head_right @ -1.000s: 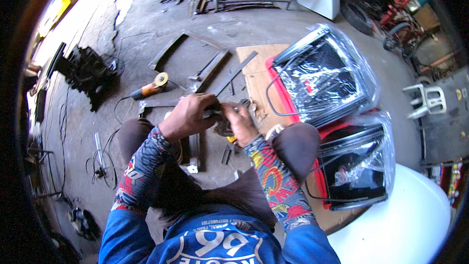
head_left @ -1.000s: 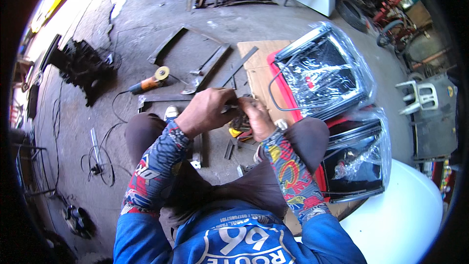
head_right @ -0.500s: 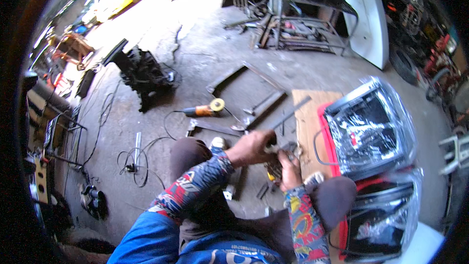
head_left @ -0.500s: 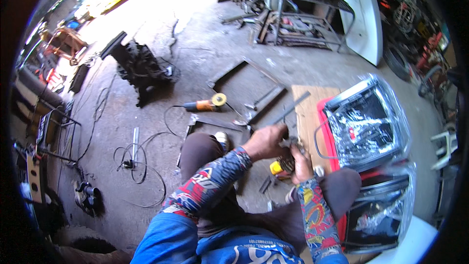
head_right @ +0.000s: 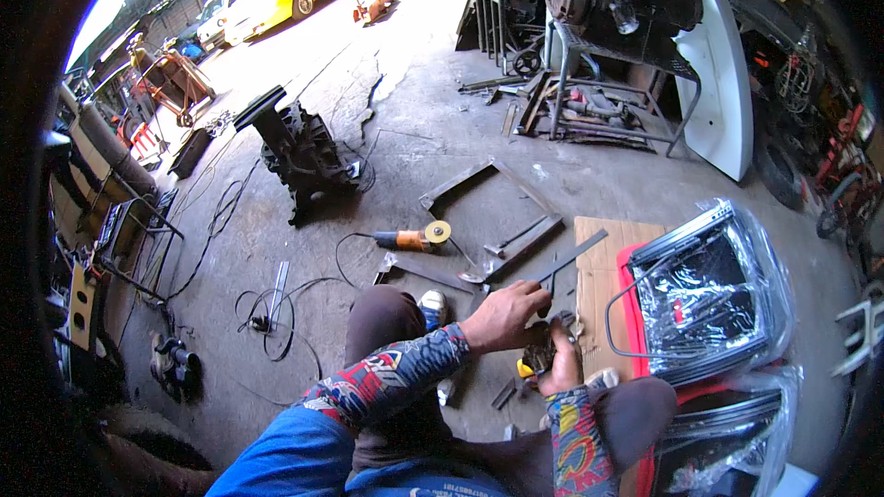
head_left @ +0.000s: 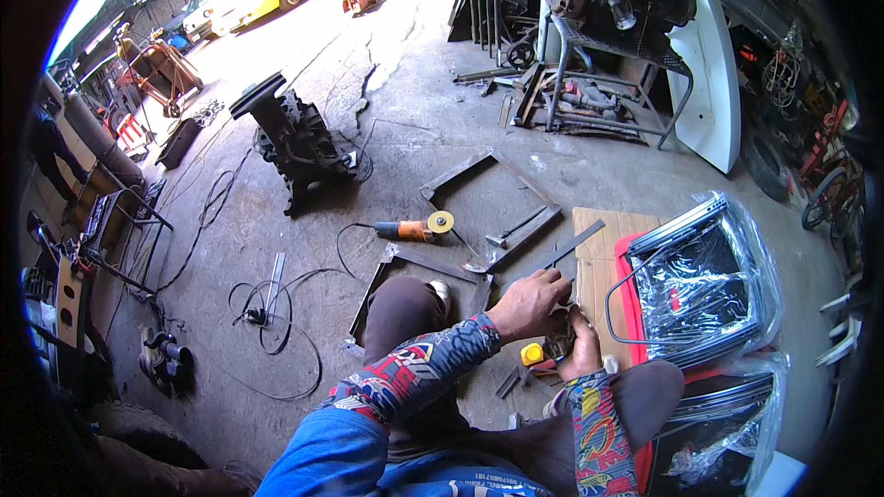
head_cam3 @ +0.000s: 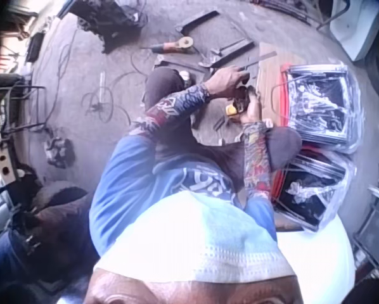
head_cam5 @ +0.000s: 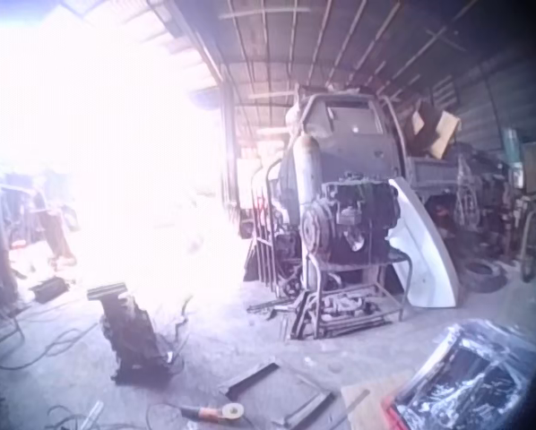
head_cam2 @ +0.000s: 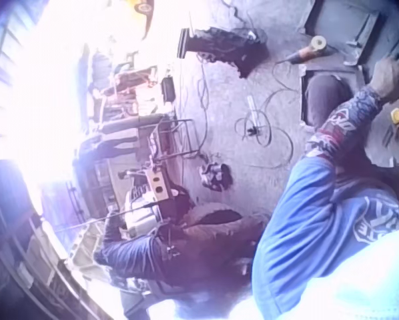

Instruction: The person sits on the workshop floor and handles small metal fasteners from a plastic bag, placing them into a black plastic car part. The person then picks up a metal frame and positions it against the plastic part, appearing to align or fit the components together.

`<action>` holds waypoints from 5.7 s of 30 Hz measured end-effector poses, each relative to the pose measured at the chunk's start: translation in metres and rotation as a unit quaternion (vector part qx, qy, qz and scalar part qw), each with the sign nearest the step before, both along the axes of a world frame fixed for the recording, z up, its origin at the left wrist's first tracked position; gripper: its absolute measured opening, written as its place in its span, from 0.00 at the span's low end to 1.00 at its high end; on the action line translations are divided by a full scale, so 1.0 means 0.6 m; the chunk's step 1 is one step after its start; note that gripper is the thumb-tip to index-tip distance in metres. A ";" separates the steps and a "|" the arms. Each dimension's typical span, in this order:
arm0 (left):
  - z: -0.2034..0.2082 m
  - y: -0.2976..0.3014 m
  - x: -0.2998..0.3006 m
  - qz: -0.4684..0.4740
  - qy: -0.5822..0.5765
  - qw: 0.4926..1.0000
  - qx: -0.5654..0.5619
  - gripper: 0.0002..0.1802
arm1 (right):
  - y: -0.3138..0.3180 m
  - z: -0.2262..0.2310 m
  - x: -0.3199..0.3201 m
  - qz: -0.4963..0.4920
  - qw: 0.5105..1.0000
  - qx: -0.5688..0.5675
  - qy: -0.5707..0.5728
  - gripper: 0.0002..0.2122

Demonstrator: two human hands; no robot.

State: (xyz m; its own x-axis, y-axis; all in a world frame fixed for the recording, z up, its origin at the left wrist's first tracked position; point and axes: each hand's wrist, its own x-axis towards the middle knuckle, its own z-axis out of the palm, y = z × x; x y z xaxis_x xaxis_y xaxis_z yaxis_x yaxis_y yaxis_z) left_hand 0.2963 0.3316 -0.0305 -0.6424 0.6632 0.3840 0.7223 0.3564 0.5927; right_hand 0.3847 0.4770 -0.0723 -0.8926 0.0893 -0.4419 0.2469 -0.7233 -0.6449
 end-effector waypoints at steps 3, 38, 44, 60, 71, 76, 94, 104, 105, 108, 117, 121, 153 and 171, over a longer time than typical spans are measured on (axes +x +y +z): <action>-0.001 -0.003 -0.005 -0.023 0.007 1.000 0.001 0.11 | -0.005 0.000 -0.002 -0.045 0.996 0.069 0.039 0.09; 0.016 -0.004 -0.001 0.032 -0.065 0.997 0.023 0.13 | 0.007 0.003 -0.011 0.001 0.990 0.134 0.053 0.05; 0.004 -0.009 -0.012 -0.022 -0.068 0.997 -0.034 0.13 | -0.005 0.012 -0.010 -0.011 0.985 0.162 0.050 0.05; 0.014 -0.013 -0.010 -0.027 -0.224 0.972 -0.064 0.28 | -0.005 0.018 0.008 -0.035 0.973 0.218 0.069 0.13; 0.017 -0.010 -0.018 -0.050 -0.232 0.968 -0.085 0.18 | -0.008 0.008 0.000 -0.071 0.965 0.246 0.052 0.14; 0.010 -0.012 -0.012 -0.009 -0.179 0.976 -0.123 0.17 | -0.001 -0.021 -0.007 -0.056 0.965 0.254 0.022 0.14; -0.003 -0.011 -0.017 0.042 -0.270 0.960 -0.066 0.16 | -0.002 0.008 -0.009 -0.009 0.982 0.187 0.033 0.10; -0.007 0.000 -0.012 0.072 -0.257 0.954 -0.135 0.20 | 0.011 -0.033 -0.006 0.012 0.981 0.191 0.030 0.08; -0.007 -0.001 -0.014 0.062 -0.259 0.954 -0.135 0.19 | 0.013 -0.033 -0.005 0.005 0.983 0.179 0.025 0.07; -0.006 -0.004 -0.017 0.045 -0.260 0.956 -0.126 0.19 | 0.016 -0.029 -0.004 0.005 0.984 0.178 0.017 0.05; -0.018 -0.003 0.000 -0.019 -0.206 0.964 -0.165 0.18 | 0.019 -0.050 -0.008 0.034 0.979 0.192 0.054 0.06; -0.022 -0.003 0.009 0.003 -0.193 0.964 -0.180 0.18 | 0.022 -0.057 -0.011 0.071 0.980 0.169 0.082 0.11; 0.014 -0.030 0.009 -0.017 -0.115 0.993 -0.028 0.21 | 0.099 -0.131 -0.007 0.245 0.908 0.340 0.009 0.16; 0.038 -0.054 -0.005 -0.012 -0.075 0.997 0.013 0.14 | 0.054 0.045 -0.089 0.281 0.933 0.224 0.026 0.12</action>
State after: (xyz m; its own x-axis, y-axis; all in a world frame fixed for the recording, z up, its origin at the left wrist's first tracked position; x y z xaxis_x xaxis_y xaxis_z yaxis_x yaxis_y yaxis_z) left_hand 0.2931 0.2990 -0.0078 -0.6779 0.6703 0.3019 0.6326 0.3227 0.7040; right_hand 0.3311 0.5091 -0.0454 -0.8734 -0.2332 -0.4276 0.4658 -0.1438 -0.8731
